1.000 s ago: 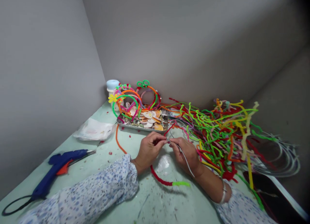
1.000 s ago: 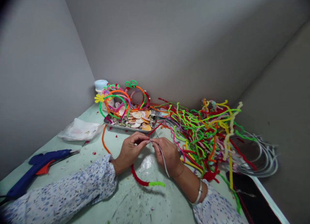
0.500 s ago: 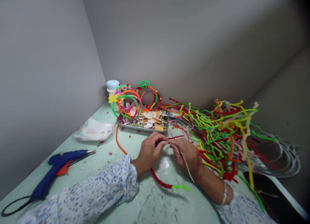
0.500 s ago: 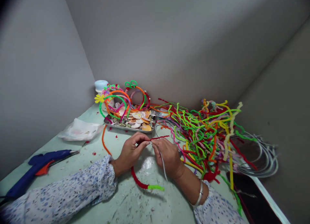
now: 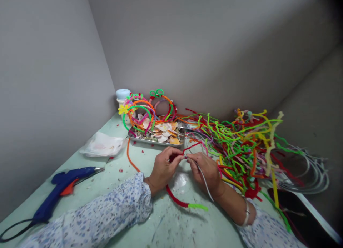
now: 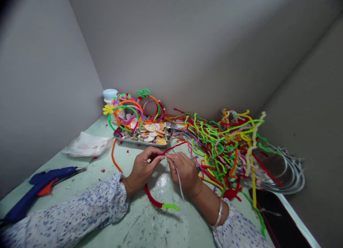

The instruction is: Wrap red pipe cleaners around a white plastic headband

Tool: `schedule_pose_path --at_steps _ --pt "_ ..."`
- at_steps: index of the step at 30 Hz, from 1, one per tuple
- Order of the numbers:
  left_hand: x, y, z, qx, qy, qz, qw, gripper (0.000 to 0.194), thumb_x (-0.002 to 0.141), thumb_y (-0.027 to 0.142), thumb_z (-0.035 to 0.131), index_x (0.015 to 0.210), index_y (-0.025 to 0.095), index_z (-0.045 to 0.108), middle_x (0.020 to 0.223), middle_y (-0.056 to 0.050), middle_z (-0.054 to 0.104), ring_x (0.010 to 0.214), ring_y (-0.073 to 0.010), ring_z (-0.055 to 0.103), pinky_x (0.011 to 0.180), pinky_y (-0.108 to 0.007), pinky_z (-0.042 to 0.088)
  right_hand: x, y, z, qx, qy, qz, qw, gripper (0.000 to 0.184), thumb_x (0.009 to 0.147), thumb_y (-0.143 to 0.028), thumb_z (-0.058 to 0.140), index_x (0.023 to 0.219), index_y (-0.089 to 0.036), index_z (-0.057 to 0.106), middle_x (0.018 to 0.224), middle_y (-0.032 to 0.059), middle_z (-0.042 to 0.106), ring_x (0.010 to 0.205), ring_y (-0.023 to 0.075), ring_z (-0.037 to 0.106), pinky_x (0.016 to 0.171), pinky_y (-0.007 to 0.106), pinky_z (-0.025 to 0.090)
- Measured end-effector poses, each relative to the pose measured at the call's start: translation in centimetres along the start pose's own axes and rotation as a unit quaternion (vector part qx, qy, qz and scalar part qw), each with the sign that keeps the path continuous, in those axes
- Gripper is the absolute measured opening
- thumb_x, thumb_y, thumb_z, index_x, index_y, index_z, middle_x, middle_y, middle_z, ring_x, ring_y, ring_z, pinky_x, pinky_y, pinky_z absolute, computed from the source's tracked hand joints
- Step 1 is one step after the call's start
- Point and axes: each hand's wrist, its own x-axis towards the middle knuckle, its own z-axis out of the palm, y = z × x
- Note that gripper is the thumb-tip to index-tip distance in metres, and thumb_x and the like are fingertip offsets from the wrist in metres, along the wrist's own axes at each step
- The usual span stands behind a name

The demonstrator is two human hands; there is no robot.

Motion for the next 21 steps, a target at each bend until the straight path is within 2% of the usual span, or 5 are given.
schedule_pose_path --at_steps 5,14,21 --pt "0.14 0.29 -0.16 -0.003 -0.012 0.018 1.000 0.012 0.084 0.028 0.059 0.084 0.018 0.065 0.082 -0.003 0.064 0.078 -0.0142 0.059 0.073 -0.025 0.045 0.02 0.09 0.02 0.004 0.001 -0.007 1.000 0.017 0.089 -0.013 0.048 0.102 -0.019 0.057 0.081 0.0063 0.068 0.074 0.0184 0.064 0.066 0.031 0.051" --pt "0.17 0.58 -0.30 0.009 -0.057 0.008 0.998 0.015 0.088 0.026 0.051 0.085 0.019 0.063 0.084 -0.003 0.060 0.081 -0.0152 0.056 0.074 -0.025 0.043 -0.02 -0.06 -0.03 -0.012 -0.003 -0.010 1.000 0.016 0.090 -0.015 0.047 0.101 -0.019 0.058 0.081 0.0057 0.068 0.071 0.0182 0.062 0.065 0.032 0.049" --pt "0.18 0.41 -0.23 0.014 -0.083 0.003 0.996 0.014 0.088 0.025 0.048 0.085 0.019 0.061 0.083 -0.002 0.057 0.079 -0.0150 0.054 0.073 -0.025 0.041 -0.07 0.25 0.09 0.022 -0.018 -0.010 1.000 0.020 0.088 -0.010 0.048 0.104 -0.018 0.056 0.083 0.0066 0.067 0.075 0.0186 0.061 0.067 0.033 0.050"
